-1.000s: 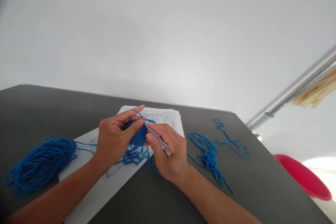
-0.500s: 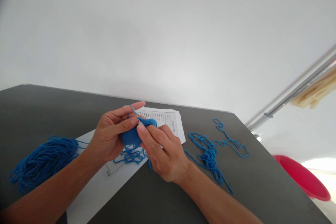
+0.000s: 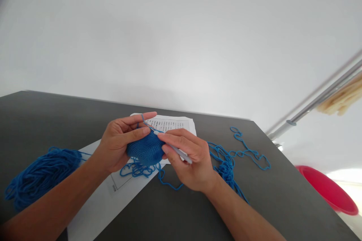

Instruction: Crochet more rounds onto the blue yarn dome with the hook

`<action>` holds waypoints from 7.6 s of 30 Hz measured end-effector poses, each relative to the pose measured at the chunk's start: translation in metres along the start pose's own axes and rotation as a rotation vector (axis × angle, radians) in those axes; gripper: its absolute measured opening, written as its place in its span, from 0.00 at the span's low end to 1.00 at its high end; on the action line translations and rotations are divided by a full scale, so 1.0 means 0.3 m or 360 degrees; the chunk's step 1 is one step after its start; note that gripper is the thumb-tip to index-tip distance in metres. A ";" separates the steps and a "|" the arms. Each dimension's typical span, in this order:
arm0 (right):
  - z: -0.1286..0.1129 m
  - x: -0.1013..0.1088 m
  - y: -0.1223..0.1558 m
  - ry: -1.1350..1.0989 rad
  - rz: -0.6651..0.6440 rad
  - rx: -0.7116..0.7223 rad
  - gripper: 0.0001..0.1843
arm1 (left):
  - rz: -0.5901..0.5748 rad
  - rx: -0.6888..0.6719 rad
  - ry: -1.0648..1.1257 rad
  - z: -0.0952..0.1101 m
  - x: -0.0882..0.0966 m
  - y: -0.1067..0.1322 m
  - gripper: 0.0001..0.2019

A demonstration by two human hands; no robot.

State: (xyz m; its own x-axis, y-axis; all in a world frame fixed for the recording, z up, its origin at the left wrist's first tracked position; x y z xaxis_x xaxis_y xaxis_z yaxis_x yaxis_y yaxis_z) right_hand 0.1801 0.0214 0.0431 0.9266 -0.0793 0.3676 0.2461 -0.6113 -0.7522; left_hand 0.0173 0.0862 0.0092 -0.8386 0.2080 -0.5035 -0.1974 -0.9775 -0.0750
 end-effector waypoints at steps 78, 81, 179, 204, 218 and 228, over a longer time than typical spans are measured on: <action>0.084 0.085 -0.024 -0.0545 -0.0042 -0.0527 0.06 | -0.0432 0.0330 -0.0527 0.011 0.025 -0.017 0.10; 0.143 0.060 -0.001 -0.0953 0.0102 -0.0906 0.06 | -0.0418 0.0296 -0.0488 0.019 0.021 -0.017 0.09; 0.007 0.094 -0.033 0.0217 0.0107 -0.0010 0.13 | 0.0118 -0.0292 -0.0825 0.048 -0.020 0.015 0.19; 0.015 0.011 0.008 0.0352 0.0208 -0.0078 0.15 | 0.0193 -0.0607 -0.1188 0.044 -0.053 0.053 0.16; 0.035 0.004 0.027 -0.0130 0.0336 -0.0246 0.13 | 0.0089 -0.0479 -0.0486 0.013 -0.030 0.035 0.16; -0.057 -0.020 0.028 0.0625 0.0267 0.0298 0.18 | 0.0088 -0.0115 0.0153 -0.017 -0.028 0.017 0.20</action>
State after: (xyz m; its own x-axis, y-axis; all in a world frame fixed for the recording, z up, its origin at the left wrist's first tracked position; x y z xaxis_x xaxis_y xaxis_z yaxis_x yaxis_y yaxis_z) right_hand 0.1716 0.0032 0.0440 0.7889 -0.4792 0.3847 0.1827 -0.4149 -0.8914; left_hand 0.0261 0.0792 0.0086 -0.7939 0.1527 -0.5885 -0.1122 -0.9881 -0.1050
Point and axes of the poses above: each hand's wrist, its own y-axis away from the middle knuckle, its own x-axis out of the back of the hand, z = x × y, the point moved 7 cm from there along -y, towards the middle knuckle, and after that the axes turned 4 degrees about y, right-handed, at the moved point
